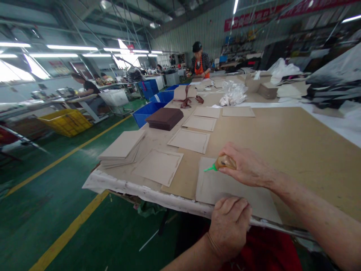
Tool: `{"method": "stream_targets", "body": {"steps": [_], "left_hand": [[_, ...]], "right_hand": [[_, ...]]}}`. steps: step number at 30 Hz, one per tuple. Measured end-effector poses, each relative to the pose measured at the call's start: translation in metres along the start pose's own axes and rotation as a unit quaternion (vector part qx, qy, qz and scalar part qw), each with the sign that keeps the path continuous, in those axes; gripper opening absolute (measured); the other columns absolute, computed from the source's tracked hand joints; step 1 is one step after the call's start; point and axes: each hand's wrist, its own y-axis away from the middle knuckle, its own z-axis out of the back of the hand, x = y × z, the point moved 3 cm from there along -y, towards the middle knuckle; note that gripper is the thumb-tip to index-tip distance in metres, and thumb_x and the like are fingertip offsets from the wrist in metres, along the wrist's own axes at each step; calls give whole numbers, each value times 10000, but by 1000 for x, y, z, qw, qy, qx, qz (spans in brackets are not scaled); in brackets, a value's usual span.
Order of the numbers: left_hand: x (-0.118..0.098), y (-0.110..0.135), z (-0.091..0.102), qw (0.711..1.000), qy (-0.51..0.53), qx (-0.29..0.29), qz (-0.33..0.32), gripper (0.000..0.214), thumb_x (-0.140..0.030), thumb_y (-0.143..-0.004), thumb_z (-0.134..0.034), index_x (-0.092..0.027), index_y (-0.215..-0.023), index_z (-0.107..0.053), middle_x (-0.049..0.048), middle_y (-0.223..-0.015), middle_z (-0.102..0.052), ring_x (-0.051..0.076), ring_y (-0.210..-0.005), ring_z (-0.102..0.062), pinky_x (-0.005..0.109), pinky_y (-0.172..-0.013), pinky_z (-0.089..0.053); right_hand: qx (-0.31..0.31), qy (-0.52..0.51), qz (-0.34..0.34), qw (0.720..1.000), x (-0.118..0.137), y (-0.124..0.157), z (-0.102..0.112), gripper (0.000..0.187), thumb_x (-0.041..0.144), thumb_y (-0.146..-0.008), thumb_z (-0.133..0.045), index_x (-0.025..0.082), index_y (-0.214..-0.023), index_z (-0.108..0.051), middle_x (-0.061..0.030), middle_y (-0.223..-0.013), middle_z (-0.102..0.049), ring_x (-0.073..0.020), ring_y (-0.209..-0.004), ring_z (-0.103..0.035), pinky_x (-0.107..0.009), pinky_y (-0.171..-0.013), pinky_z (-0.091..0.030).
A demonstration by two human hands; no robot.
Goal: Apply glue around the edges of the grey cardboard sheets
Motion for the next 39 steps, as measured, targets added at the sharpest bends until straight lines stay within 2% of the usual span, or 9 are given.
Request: {"method": "stream_targets", "body": {"steps": [6,10,17,23,30,39], "left_hand": [[0,1,0,1000,10,-12,-2,307,-258,-982,-419,-183,-1140,-671,7,-1213,-688,165,-1107,-571,322,-982,-413],[0,2,-1,1000,5,-16,-1,300,-253,-976,-427,-189,-1135,-674,6,-1214,-690,173,-1103,-576,323,-978,-413],[1,4,-4,1000,2,-12,4,311,-255,-977,-422,-198,-1152,-673,22,-1214,-691,194,-1105,-583,343,-992,-403],[3,3,-5,1000,15,-13,8,315,-248,-984,-410,-192,-1156,-668,33,-1190,-701,204,-1085,-596,354,-977,-402],[3,1,-2,1000,19,-19,8,319,-240,-989,-396,-190,-1152,-665,37,-1172,-705,193,-1074,-597,355,-967,-399],[3,3,-3,999,31,-22,8,296,-207,-973,-427,-181,-1161,-655,30,-1188,-697,199,-1090,-586,367,-1002,-367]], "right_hand": [[-11,32,-28,999,-11,-16,-1,213,350,-863,-628,214,-994,-528,-53,-1015,-587,-225,-806,-589,-329,-679,-389],[-13,37,-29,999,-18,-22,1,243,372,-856,-636,209,-998,-526,-59,-1018,-602,-232,-847,-599,-320,-689,-386],[-13,47,-51,998,-33,-20,9,278,396,-835,-652,214,-1010,-538,-47,-980,-617,-212,-772,-574,-307,-641,-352],[3,32,-68,997,-40,-13,23,294,392,-797,-690,208,-979,-551,-43,-970,-621,-211,-808,-563,-299,-658,-344],[27,27,-111,993,-57,14,44,244,362,-768,-685,210,-921,-570,-28,-916,-621,-209,-811,-556,-296,-649,-336],[36,31,-246,968,-96,75,73,328,482,-786,-662,223,-966,-572,-16,-781,-627,-204,-678,-566,-300,-571,-336]]}}
